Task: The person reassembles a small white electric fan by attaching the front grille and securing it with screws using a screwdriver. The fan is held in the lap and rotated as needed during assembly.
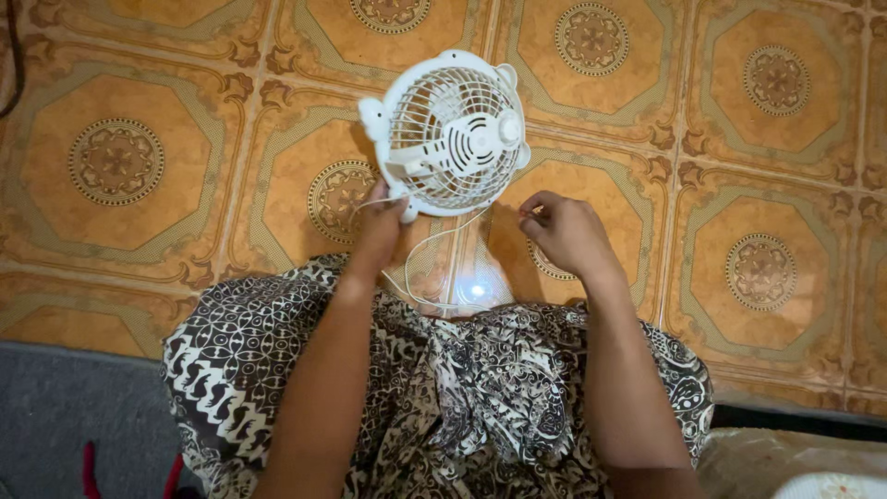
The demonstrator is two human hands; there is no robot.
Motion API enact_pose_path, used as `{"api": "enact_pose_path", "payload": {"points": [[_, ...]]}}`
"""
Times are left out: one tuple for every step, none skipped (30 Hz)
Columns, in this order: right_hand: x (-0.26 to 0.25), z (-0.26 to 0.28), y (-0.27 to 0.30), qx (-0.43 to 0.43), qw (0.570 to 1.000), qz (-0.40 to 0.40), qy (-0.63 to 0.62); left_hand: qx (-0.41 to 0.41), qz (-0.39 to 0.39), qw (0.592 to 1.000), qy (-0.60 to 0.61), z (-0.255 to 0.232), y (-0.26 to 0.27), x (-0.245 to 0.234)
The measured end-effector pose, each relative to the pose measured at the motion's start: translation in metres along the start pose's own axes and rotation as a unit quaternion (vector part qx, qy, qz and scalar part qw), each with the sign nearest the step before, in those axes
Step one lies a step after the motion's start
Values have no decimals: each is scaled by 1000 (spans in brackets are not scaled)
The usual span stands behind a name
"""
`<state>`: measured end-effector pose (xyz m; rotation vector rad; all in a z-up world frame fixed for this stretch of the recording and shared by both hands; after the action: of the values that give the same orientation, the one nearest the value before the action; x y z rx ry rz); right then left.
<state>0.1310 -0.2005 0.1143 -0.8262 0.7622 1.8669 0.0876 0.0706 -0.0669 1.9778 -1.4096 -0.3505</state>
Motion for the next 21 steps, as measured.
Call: {"api": "enact_pose_path", "payload": {"points": [[3,-9,-2,11,1000,4,11,33,14,999,18,-5,-4,-2],[6,-18,-4,21,1000,7,22,65,28,997,35,-9,-9,-4],[8,-26,-7,31,999,10,34,98,43,993,53,-14,-14,-7],[12,-28,-10,16,999,5,33,96,55,992,66,-14,-20,-9],[18,-28,-12,1,1000,0,31,92,67,990,79,-13,-25,-13],[22,-29,-13,-14,999,-5,29,88,79,989,92,-12,-29,-16],[25,-28,-15,-28,999,-17,27,81,76,991,74,-11,-33,-19],[28,-25,-16,-41,998,-28,25,74,73,993,56,-10,-37,-22],[31,-21,-18,-54,997,-40,24,67,70,994,39,-9,-39,-25],[34,-17,-18,-55,997,-39,41,68,76,994,43,-9,-40,-26],[36,-14,-19,-57,996,-39,58,70,82,993,46,-11,-41,-26],[37,-11,-20,-59,995,-39,76,72,88,992,49,-12,-42,-26],[38,-5,-20,-72,993,-44,80,70,87,992,54,-13,-42,-27],[39,0,-20,-86,991,-49,85,68,86,992,59,-13,-42,-29],[39,5,-21,-99,990,-54,90,67,85,992,64,-14,-42,-29],[40,6,-22,-92,990,-50,95,53,78,994,60,-13,-43,-31],[41,7,-22,-85,990,-44,100,39,70,995,57,-11,-44,-33],[43,8,-23,-78,991,-39,105,25,62,996,54,-8,-44,-35],[45,9,-24,-73,990,-32,117,36,71,996,51,-10,-45,-34],[47,10,-24,-67,989,-24,129,46,80,995,48,-11,-46,-34],[49,11,-23,-60,988,-16,141,55,89,993,46,-11,-46,-33]]}}
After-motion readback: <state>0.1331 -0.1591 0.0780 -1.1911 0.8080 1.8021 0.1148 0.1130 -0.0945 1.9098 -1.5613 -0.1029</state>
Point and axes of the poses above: each hand's wrist, its own y-axis away from the middle knuckle, its own x-axis out of the palm, z = x × y, the point moved 7 cm from there along -y, towards the middle knuckle, and after that the axes turned 8 degrees about -x, right-handed, at the moved point
